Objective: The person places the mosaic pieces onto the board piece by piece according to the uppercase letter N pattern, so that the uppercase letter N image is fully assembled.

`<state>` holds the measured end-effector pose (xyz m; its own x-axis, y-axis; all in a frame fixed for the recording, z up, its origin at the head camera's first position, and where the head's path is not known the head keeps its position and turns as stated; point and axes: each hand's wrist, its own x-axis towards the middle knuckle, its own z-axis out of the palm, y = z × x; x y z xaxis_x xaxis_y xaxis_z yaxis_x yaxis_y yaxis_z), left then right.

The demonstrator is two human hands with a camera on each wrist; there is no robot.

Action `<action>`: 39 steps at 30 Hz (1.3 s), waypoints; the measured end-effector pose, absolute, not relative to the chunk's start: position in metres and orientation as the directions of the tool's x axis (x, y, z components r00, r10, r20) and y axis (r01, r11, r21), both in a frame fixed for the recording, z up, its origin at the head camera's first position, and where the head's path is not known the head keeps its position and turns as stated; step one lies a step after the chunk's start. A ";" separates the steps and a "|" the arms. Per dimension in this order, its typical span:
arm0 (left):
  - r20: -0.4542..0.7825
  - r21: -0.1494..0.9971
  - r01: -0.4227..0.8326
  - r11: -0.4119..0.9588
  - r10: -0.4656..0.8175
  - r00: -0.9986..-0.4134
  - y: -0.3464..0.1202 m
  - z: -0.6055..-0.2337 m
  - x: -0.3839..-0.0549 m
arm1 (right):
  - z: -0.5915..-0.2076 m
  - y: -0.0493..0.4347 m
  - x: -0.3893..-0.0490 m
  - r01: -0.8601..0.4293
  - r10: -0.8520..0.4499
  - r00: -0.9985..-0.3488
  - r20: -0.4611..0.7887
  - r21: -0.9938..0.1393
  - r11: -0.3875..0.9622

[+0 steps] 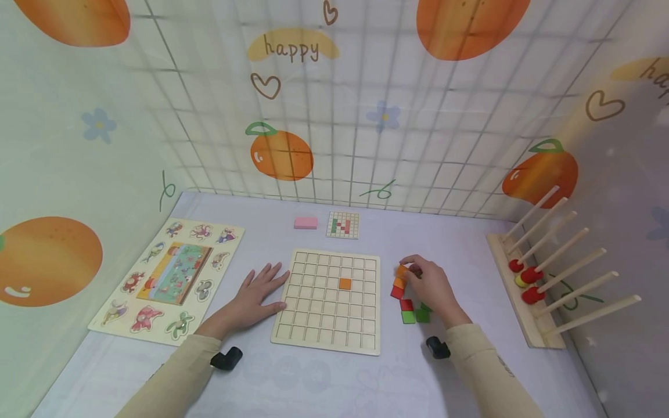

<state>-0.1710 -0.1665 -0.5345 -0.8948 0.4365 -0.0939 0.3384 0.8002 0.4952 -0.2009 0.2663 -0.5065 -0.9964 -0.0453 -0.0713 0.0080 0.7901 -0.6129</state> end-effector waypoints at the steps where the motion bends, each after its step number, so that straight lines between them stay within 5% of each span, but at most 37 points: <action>1: -0.094 0.494 0.339 0.801 0.437 -0.895 -0.167 -0.535 -0.171 | -0.506 0.266 -0.200 0.014 -0.040 -0.997 -0.073 -0.618 0.786; 39: -0.093 0.475 0.342 0.811 0.432 -0.897 -0.168 -0.541 -0.173 | -0.504 0.216 -0.166 -0.064 -0.152 -0.987 -0.060 -0.718 0.694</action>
